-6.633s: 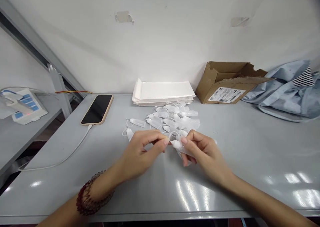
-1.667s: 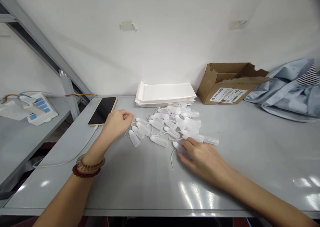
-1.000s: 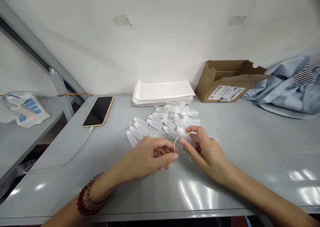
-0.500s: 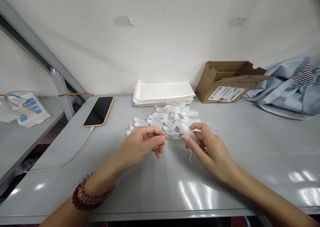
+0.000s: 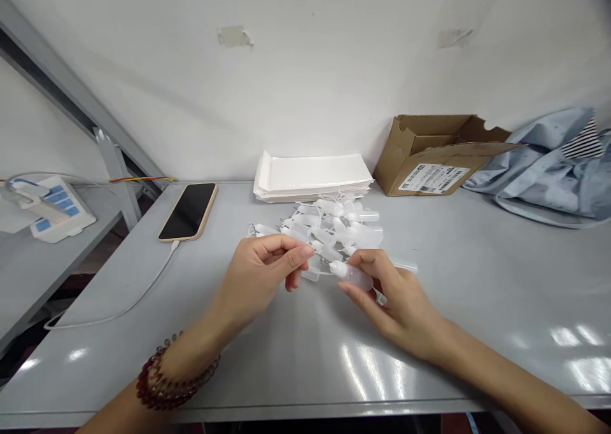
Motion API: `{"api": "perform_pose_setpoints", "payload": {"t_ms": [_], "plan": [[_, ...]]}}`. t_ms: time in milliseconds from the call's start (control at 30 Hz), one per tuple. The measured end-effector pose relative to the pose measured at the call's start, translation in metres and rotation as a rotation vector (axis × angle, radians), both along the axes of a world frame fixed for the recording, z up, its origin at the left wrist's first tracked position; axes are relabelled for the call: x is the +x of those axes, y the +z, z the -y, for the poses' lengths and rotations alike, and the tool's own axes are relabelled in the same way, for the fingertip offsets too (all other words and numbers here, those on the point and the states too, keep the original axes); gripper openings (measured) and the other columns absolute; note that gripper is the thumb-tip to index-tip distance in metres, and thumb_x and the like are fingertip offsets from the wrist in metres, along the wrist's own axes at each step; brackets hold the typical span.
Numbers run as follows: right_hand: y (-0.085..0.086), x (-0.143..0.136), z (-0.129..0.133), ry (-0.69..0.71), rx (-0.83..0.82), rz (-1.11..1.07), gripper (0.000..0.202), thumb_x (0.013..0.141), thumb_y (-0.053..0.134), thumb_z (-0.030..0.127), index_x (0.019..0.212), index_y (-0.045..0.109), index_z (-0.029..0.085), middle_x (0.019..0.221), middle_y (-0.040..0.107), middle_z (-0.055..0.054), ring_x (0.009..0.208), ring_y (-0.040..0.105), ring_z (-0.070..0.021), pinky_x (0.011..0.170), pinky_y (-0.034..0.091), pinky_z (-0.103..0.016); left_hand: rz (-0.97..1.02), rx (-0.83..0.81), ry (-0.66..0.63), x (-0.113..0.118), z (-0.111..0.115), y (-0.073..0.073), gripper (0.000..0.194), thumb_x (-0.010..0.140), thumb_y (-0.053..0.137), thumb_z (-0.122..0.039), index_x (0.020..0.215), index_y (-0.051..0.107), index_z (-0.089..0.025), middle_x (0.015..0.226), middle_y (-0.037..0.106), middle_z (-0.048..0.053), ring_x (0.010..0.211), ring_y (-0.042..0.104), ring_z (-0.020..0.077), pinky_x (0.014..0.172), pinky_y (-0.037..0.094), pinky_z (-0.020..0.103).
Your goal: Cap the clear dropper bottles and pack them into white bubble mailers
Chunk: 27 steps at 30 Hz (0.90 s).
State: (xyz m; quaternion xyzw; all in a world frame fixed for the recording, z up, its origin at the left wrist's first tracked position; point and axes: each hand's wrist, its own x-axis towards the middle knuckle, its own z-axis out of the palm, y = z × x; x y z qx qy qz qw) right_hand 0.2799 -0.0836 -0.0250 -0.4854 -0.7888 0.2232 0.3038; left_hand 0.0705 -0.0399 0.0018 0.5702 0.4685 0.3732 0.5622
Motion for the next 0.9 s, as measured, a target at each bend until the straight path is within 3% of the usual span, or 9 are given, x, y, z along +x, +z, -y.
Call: {"api": "perform_pose_setpoints", "payload": {"t_ms": [333, 900], "plan": [[0.0001, -0.0009, 0.0005, 0.054, 0.088, 0.031, 0.016, 0.091, 0.048, 0.024, 0.103, 0.039, 0.02, 0.082, 0.064, -0.002, 0.053, 0.052, -0.0095, 0.05, 0.041, -0.021, -0.045, -0.009, -0.088, 0.0014, 0.0016, 0.0003, 0.028, 0.083, 0.062, -0.038, 0.066, 0.066, -0.017, 0.055, 0.056, -0.002, 0.05, 0.047, 0.0085, 0.055, 0.042, 0.023], [0.003, -0.0017, 0.0019, 0.083, 0.079, 0.009, 0.014, 0.092, 0.047, 0.023, 0.103, 0.039, 0.02, 0.066, 0.052, 0.005, 0.047, 0.042, -0.0081, 0.046, 0.037, -0.02, -0.036, 0.002, -0.087, 0.0027, 0.0017, 0.0005, 0.026, 0.082, 0.064, -0.036, 0.065, 0.067, -0.016, 0.057, 0.057, -0.002, 0.05, 0.049, 0.0083, 0.055, 0.043, 0.023]]}}
